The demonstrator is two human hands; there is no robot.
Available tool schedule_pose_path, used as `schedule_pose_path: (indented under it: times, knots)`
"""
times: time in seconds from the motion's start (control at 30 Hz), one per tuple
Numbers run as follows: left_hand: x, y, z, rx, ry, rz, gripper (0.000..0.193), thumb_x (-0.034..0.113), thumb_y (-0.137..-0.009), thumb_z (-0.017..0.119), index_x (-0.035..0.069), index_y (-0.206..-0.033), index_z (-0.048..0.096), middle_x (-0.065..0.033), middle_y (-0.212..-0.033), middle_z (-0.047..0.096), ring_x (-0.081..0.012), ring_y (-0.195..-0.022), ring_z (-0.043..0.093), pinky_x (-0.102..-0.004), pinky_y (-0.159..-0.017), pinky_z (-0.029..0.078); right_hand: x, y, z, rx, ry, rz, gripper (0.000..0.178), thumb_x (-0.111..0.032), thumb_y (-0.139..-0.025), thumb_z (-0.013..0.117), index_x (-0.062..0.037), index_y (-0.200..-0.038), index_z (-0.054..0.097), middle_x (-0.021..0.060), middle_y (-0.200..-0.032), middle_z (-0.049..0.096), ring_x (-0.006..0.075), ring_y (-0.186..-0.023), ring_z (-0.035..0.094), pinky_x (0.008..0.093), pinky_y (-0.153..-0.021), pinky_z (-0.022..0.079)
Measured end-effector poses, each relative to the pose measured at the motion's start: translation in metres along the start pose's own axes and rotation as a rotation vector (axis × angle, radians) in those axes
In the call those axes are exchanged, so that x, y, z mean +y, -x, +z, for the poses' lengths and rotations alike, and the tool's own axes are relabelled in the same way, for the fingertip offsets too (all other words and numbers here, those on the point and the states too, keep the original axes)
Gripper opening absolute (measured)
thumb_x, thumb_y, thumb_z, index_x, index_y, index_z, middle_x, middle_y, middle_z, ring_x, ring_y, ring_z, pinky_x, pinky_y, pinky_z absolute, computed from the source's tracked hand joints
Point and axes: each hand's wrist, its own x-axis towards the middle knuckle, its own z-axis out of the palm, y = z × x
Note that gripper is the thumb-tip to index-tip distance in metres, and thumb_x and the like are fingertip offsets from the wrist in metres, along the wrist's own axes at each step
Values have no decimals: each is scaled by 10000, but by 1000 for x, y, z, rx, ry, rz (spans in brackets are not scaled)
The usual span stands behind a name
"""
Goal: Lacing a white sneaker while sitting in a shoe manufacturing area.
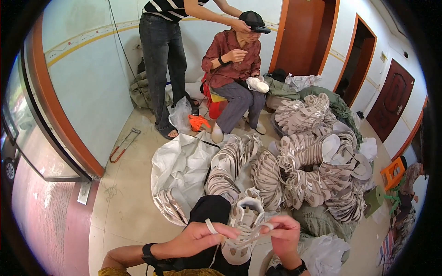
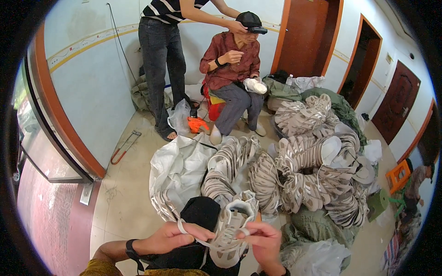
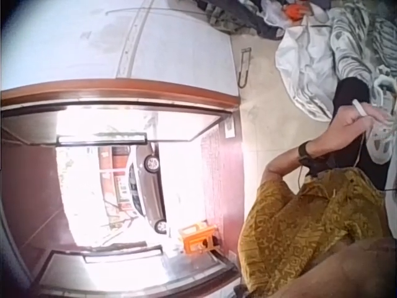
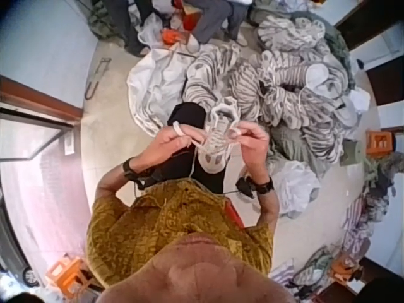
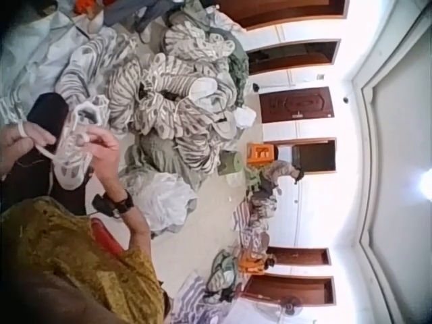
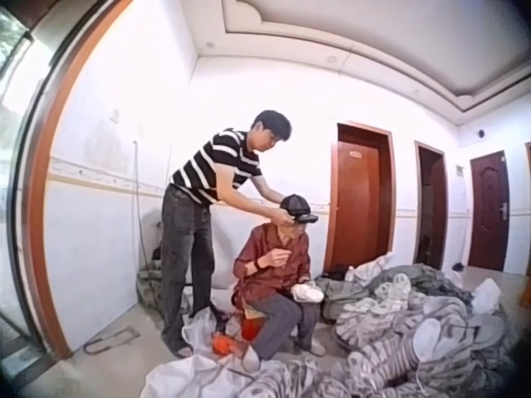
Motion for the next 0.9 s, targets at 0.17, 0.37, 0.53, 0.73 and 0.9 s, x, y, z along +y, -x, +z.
schedule_pose_path:
  times: [0.17, 0.37, 0.53, 0.73, 0.9]
  knots:
    - [3, 14, -21, 235, 172, -194, 244, 85, -952, 394, -48, -1098, 538, -120, -916, 643, -207, -939, 615, -307, -891, 446, -16, -10, -10, 98, -277, -172, 408, 111, -662, 513, 36, -1057, 577, 158, -793, 645, 261, -701, 629, 367, -698, 513]
    - [20, 33, -57, 496, 222, -45, 265, 130, -935, 408, -66, -1078, 517, -96, -675, 596, -248, -708, 637, -334, -693, 502, -35, -10, -54, 183, -292, -301, 406, 88, -682, 514, -32, -1061, 600, 114, -794, 633, 205, -688, 600, 317, -634, 483]
    - [31, 46, -90, 708, 129, 93, 332, 214, -940, 412, -78, -1085, 478, -56, -568, 503, -223, -576, 585, -342, -633, 493, -54, -4, -113, 266, -277, -377, 367, 43, -774, 528, -58, -1126, 550, 83, -883, 606, 166, -729, 566, 282, -605, 454]
    - [44, 55, -115, 880, -2, 138, 327, 280, -936, 427, -14, -1047, 516, -8, -529, 414, -177, -520, 526, -349, -599, 486, -92, 20, -165, 303, -241, -529, 311, 15, -840, 518, -15, -1146, 471, 54, -914, 525, 147, -765, 477, 260, -601, 423]
    - [37, 70, -124, 947, 99, 115, 319, 274, -932, 426, -3, -1049, 533, -5, -538, 406, -164, -532, 518, -356, -605, 487, -106, 36, -184, 266, -259, -558, 356, 10, -858, 515, -2, -1202, 423, 57, -953, 507, 144, -779, 483, 258, -612, 422]
